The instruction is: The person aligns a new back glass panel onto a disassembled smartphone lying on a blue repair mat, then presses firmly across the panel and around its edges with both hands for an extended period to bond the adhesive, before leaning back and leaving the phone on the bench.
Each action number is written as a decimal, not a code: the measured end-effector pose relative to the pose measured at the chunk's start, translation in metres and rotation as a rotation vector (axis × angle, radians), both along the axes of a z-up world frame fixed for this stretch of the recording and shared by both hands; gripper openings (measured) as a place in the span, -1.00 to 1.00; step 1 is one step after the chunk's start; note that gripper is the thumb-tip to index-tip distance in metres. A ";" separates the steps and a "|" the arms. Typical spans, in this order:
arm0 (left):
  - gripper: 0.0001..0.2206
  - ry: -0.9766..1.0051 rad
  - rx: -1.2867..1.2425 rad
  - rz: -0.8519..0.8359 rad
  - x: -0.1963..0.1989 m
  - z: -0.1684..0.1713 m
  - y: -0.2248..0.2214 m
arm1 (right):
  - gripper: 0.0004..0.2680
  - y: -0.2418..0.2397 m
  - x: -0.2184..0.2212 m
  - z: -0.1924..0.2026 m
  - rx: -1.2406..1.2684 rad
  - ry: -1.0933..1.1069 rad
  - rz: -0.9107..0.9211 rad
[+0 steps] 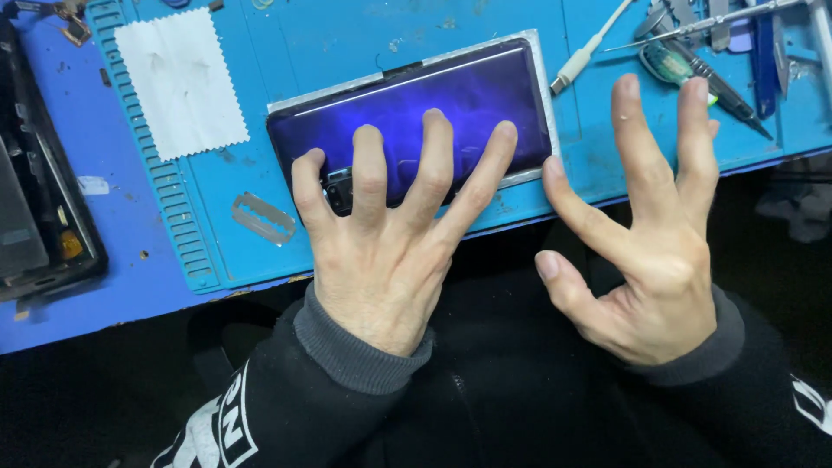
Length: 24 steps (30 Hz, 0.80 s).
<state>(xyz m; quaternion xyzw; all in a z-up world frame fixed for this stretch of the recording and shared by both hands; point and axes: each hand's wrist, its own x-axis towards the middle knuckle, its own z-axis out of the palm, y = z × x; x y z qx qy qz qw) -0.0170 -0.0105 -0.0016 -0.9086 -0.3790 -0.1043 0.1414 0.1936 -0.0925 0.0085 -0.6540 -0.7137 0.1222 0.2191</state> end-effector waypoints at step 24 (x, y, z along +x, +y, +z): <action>-0.41 -0.011 -0.018 -0.009 0.002 0.008 0.003 | -0.51 0.059 0.003 0.006 -0.111 -0.283 -0.050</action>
